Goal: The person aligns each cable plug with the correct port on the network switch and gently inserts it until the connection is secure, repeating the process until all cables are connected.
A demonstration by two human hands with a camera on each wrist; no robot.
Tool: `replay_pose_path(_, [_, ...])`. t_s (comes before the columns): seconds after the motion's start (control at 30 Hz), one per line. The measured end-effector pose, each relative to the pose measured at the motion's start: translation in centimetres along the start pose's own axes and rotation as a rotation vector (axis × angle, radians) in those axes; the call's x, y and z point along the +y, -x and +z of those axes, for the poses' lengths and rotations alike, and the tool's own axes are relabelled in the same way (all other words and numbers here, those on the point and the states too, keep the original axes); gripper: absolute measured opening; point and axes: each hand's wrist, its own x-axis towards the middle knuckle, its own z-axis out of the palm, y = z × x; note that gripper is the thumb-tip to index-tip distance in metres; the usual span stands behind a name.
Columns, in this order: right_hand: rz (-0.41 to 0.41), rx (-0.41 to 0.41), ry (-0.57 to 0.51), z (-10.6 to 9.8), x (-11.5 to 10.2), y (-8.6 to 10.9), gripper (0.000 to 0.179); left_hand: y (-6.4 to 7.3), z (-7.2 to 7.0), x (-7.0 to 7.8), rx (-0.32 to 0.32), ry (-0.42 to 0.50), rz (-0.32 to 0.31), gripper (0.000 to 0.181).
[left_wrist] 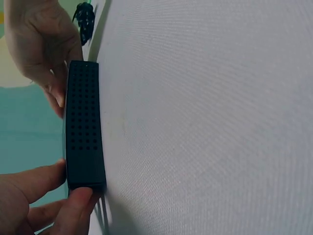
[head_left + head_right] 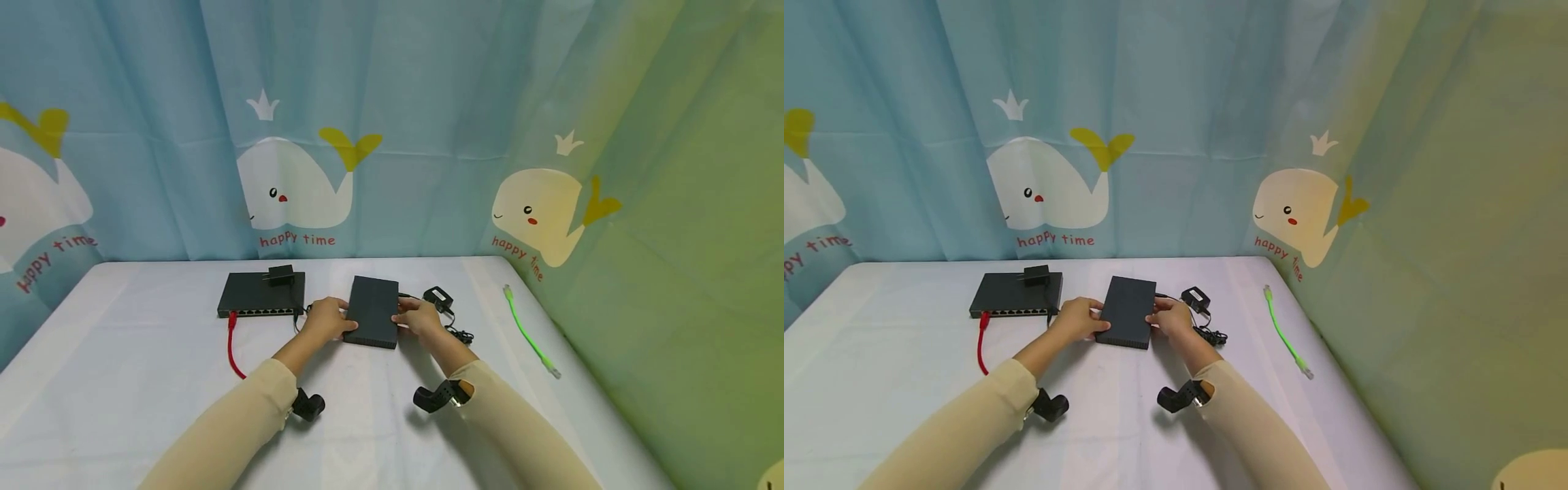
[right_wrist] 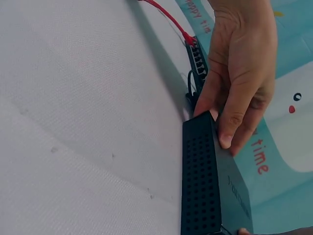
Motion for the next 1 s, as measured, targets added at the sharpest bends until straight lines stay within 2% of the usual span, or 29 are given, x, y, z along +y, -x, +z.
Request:
replay_pose_path(0.1, [-0.016, 0.002, 0.029, 0.0, 0.0, 0.5, 0.052, 0.0, 0.1, 0.1, 0.003, -0.009, -0.007, 0.051])
replay_pose_path(0.27, [-0.031, 0.015, 0.075, 0.1, 0.3, 2.4, 0.054, -0.1, -0.3, 0.4, 0.001, -0.027, -0.012, 0.052])
replay_pose_path(0.4, [-0.052, 0.022, 0.094, 0.1, 0.6, 3.3, 0.053, 0.1, -0.3, 0.5, -0.003, -0.065, 0.010, 0.052])
replay_pose_path(0.57, [-0.053, -0.003, 0.153, -0.7, 0.4, 2.9, 0.051, 0.6, 0.6, 0.5, 0.014, -0.085, 0.053, 0.053])
replay_pose_path(0.67, [-0.052, -0.018, 0.178, -1.3, 0.4, 2.6, 0.051, 0.8, 1.2, 0.8, 0.017, -0.052, 0.060, 0.054])
replay_pose_path(0.73, [-0.053, -0.020, 0.182, -1.6, 0.4, 2.5, 0.050, 0.8, 1.3, 1.0, 0.021, -0.064, 0.065, 0.055])
replay_pose_path(0.83, [-0.064, -0.024, 0.184, -1.8, 0.6, 2.4, 0.050, 0.7, 0.8, 1.2, 0.001, -0.088, 0.042, 0.055])
replay_pose_path(0.93, [-0.071, -0.036, 0.174, -1.7, 0.7, 2.5, 0.050, -0.1, -0.4, 1.3, 0.046, -0.132, 0.040, 0.055])
replay_pose_path(1.0, [-0.061, -0.042, 0.161, -1.6, 0.7, 2.5, 0.050, -1.1, -1.1, 1.2, 0.078, -0.135, 0.049, 0.054])
